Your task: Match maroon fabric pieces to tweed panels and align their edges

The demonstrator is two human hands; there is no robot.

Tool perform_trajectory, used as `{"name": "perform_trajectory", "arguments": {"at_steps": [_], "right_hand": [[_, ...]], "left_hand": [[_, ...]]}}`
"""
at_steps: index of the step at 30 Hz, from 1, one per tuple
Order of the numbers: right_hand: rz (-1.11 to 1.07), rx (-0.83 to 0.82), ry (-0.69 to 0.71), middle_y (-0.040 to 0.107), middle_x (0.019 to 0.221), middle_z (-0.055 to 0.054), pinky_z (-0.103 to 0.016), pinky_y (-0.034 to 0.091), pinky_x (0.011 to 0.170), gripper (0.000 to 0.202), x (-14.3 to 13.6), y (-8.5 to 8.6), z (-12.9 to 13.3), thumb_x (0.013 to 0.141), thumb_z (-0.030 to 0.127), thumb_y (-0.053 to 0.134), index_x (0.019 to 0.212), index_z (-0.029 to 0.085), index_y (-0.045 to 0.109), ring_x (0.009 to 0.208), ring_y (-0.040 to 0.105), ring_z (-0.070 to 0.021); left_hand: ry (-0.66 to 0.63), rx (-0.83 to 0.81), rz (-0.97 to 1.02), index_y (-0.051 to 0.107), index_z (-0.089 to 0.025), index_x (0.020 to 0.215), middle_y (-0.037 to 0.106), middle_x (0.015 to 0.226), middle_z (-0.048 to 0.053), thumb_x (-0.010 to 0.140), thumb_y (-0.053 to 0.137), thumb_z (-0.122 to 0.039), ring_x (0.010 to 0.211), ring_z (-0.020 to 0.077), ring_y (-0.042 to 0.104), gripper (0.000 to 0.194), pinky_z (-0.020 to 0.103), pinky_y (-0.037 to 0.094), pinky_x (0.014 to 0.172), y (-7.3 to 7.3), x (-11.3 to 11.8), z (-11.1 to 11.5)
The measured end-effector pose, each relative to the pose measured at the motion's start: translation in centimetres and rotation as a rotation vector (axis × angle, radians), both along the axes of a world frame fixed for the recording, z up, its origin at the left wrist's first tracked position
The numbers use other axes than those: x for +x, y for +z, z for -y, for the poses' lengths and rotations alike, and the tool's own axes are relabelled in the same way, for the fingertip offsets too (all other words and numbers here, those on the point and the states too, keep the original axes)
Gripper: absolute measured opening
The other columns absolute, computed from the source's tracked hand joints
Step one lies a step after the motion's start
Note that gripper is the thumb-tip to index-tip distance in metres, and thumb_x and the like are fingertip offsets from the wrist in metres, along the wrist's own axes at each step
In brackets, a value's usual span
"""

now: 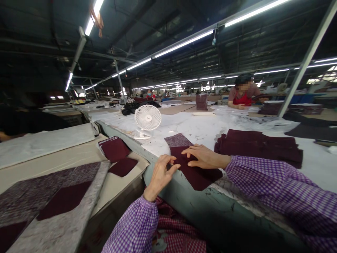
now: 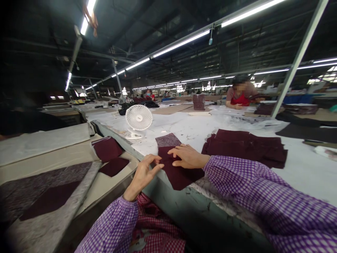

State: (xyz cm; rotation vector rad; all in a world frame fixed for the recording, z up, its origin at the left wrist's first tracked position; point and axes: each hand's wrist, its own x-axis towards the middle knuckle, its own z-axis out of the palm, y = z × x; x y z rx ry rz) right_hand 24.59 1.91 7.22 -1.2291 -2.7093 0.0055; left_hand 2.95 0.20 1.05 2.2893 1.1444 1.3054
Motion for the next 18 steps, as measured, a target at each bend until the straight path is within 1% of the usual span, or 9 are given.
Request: {"name": "perform_trajectory", "arguments": {"at_steps": [3,5,7,10,12,13,15,17,18], "right_hand": [[-0.047,-0.152,-0.060,0.062,0.087,-0.004,-0.031,0.040,0.077,0.032,0.2,0.0,-0.9,0.077,0.038,0.065,0.101,0.018,0.064,0.082,0.055,-0.0184],[-0.083,-0.179,-0.025,0.061,0.086,-0.004,-0.028,0.040,0.071,0.022,0.2,0.1,-1.1,0.074,0.033,0.066,0.087,0.016,0.065,0.079,0.054,-0.0164],[-0.119,-0.203,0.048,0.060,0.085,-0.004,-0.026,0.040,0.069,0.015,0.5,0.8,-1.2,0.075,0.029,0.063,0.080,0.014,0.062,0.076,0.054,-0.0147],[-0.213,-0.366,0.084,0.062,0.079,-0.003,-0.026,0.041,0.064,0.020,2.2,3.1,-1.4,0.079,0.032,0.057,0.086,0.014,0.058,0.070,0.055,-0.0137],[-0.290,-0.439,0.045,0.065,0.087,-0.005,-0.027,0.044,0.069,0.027,4.7,5.0,-1.7,0.078,0.035,0.057,0.094,0.014,0.056,0.079,0.059,-0.0160],[-0.312,-0.425,-0.001,0.066,0.094,-0.006,-0.029,0.045,0.074,0.031,6.3,5.9,-1.9,0.077,0.036,0.058,0.098,0.014,0.056,0.085,0.060,-0.0176],[-0.284,-0.313,-0.147,0.064,0.106,-0.010,-0.031,0.044,0.081,0.037,9.8,7.2,-2.3,0.077,0.036,0.058,0.107,0.014,0.056,0.096,0.059,-0.0205],[-0.131,-0.202,-0.367,0.061,0.113,-0.013,-0.034,0.043,0.085,0.045,12.7,7.8,-2.5,0.075,0.033,0.062,0.115,0.014,0.056,0.101,0.058,-0.0236],[-0.046,-0.115,-0.488,0.061,0.114,-0.014,-0.036,0.043,0.085,0.047,13.7,7.9,-2.4,0.073,0.031,0.064,0.117,0.014,0.057,0.103,0.057,-0.0258]], "left_hand": [[-0.035,0.050,-0.100,0.059,-0.019,0.098,0.058,0.087,0.004,0.075,0.067,-0.043,0.087,0.0204,0.053,0.034,0.035,0.043,0.080,0.4,-0.1,0.5],[-0.026,0.063,-0.143,0.058,-0.018,0.099,0.058,0.088,0.005,0.075,0.067,-0.045,0.087,0.0209,0.052,0.037,0.036,0.043,0.080,0.7,-0.1,0.7],[-0.011,0.068,-0.183,0.058,-0.018,0.099,0.057,0.089,0.006,0.076,0.065,-0.046,0.087,0.0215,0.052,0.036,0.036,0.043,0.080,0.8,0.0,0.9],[-0.002,0.068,-0.249,0.063,-0.020,0.096,0.058,0.090,0.006,0.080,0.061,-0.044,0.089,0.0221,0.052,0.030,0.037,0.044,0.080,1.0,0.0,0.7],[-0.010,0.061,-0.284,0.066,-0.021,0.095,0.058,0.092,0.007,0.083,0.058,-0.042,0.090,0.0221,0.053,0.026,0.036,0.044,0.081,1.1,-0.1,0.5],[-0.016,0.056,-0.297,0.067,-0.021,0.096,0.059,0.092,0.007,0.084,0.057,-0.042,0.091,0.0220,0.053,0.026,0.036,0.044,0.082,1.2,-0.2,0.3],[-0.035,0.046,-0.317,0.069,-0.021,0.096,0.060,0.093,0.007,0.085,0.055,-0.040,0.092,0.0217,0.054,0.026,0.036,0.044,0.083,1.4,-0.4,0.0],[-0.063,0.039,-0.324,0.070,-0.021,0.096,0.061,0.092,0.007,0.087,0.053,-0.038,0.091,0.0209,0.055,0.026,0.034,0.044,0.083,1.6,-0.6,-0.3],[-0.075,0.036,-0.320,0.071,-0.021,0.094,0.062,0.091,0.006,0.087,0.052,-0.037,0.089,0.0203,0.056,0.025,0.033,0.044,0.081,1.7,-0.6,-0.4]]}}
